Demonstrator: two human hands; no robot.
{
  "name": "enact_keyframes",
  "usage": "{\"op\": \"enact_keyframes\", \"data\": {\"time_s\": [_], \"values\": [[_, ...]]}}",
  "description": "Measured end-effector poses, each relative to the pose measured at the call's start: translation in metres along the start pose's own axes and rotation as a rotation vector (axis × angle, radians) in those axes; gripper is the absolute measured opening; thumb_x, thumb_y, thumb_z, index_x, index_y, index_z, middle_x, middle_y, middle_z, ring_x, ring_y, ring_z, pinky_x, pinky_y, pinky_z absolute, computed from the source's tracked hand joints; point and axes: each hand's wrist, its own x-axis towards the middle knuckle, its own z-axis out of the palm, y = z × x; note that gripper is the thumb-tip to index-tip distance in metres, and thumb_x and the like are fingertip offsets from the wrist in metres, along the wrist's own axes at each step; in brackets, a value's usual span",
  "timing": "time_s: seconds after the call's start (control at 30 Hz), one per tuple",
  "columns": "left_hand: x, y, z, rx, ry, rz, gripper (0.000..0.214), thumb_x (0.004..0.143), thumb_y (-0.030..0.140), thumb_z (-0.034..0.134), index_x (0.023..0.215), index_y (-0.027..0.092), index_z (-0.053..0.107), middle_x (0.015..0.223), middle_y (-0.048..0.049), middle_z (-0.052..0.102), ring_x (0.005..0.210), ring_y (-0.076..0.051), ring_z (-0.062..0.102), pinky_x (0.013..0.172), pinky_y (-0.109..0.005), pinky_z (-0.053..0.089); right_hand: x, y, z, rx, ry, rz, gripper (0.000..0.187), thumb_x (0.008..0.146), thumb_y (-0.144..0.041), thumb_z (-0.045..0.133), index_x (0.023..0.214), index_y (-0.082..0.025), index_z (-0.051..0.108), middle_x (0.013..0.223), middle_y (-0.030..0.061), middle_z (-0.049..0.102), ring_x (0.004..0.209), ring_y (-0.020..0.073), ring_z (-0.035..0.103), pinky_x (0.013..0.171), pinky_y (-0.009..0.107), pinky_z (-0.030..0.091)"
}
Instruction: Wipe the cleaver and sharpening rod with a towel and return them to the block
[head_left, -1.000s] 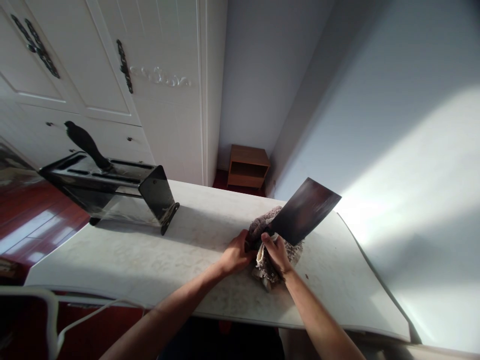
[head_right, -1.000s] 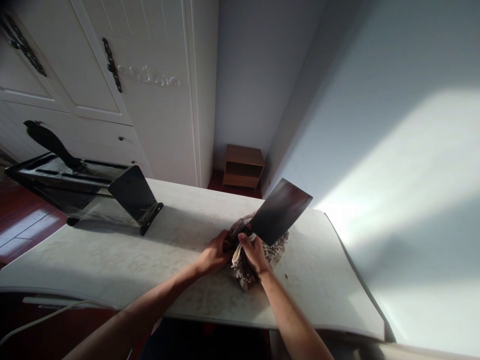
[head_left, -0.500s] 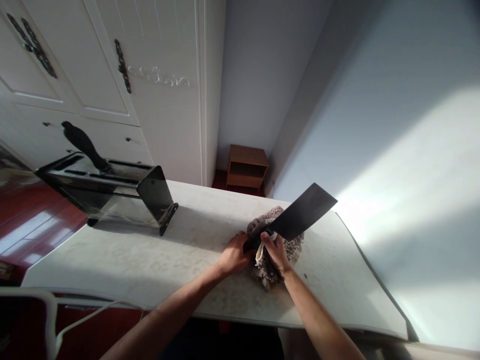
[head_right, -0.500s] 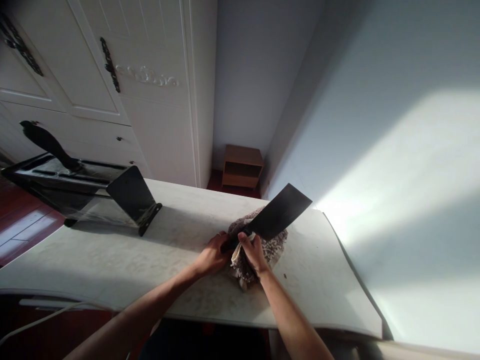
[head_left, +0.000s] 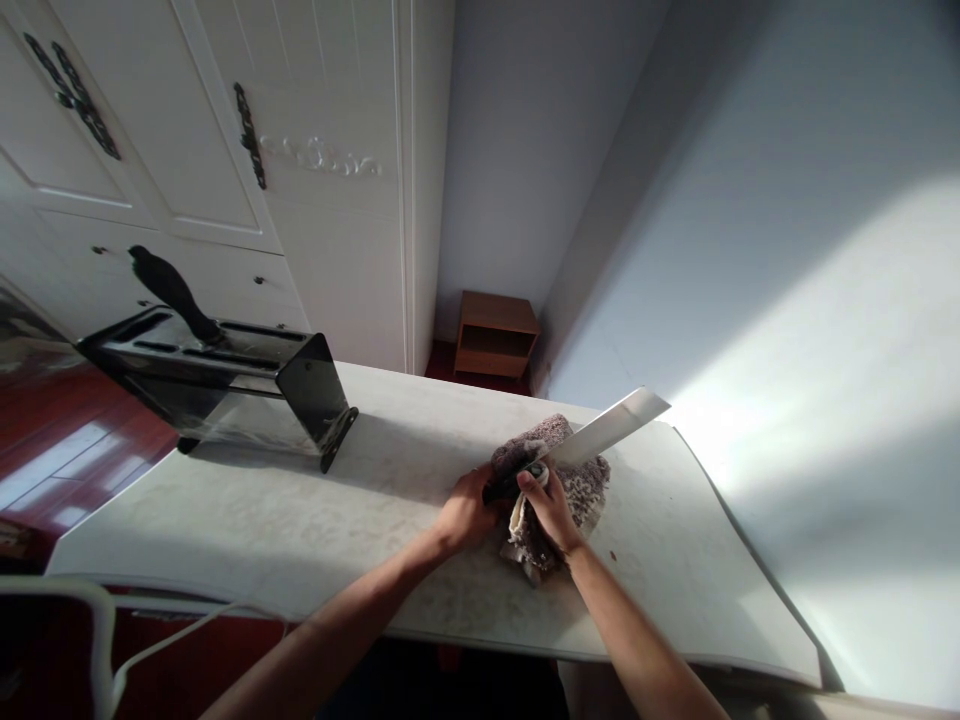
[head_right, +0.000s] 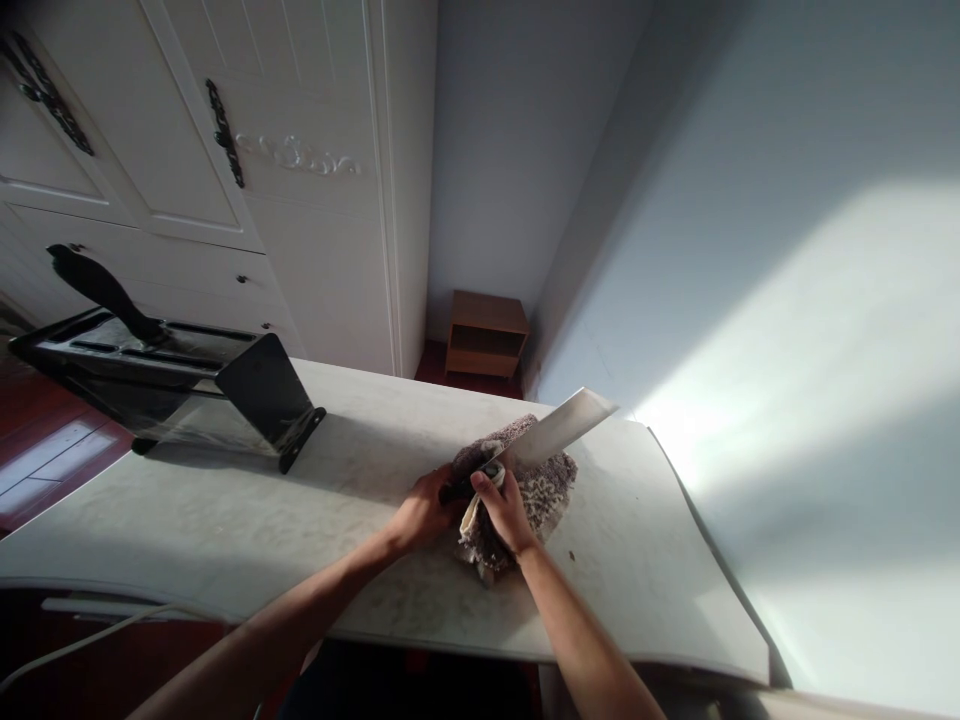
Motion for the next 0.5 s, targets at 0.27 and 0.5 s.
{"op": "enact_keyframes", "data": {"time_s": [0.27, 0.5], "values": [[-0.0007, -0.0039, 0.0006, -0.009, 0.057, 0.059, 0.041, 0.075, 0.021, 0.062, 0.115, 0.015, 0.063, 0.11, -0.0071, 0.067, 0.099, -0.022, 0.063, 0.087, -0.031, 0.049, -0.0069, -0.01, 0.0042, 0.107, -0.029, 0.092, 0.042, 0.074, -0.048, 0.07, 0.099, -0.018, 0.053, 0.091, 0.0042, 0.063, 0.082, 0.0163, 0.059, 0.076, 0.026, 0.048], [-0.0003, -0.0068, 0.0029, 0.094, 0.055, 0.083, 0.032, 0.08, 0.029, 0.061, 0.108, 0.015, 0.064, 0.106, -0.0076, 0.066, 0.098, -0.022, 0.061, 0.086, -0.031, 0.048, -0.0054, -0.0098, 0.0032, 0.035, 0.043, 0.036, 0.04, 0.068, -0.048, 0.073, 0.086, -0.016, 0.057, 0.077, 0.0031, 0.062, 0.07, 0.0147, 0.057, 0.068, 0.026, 0.048]]}}
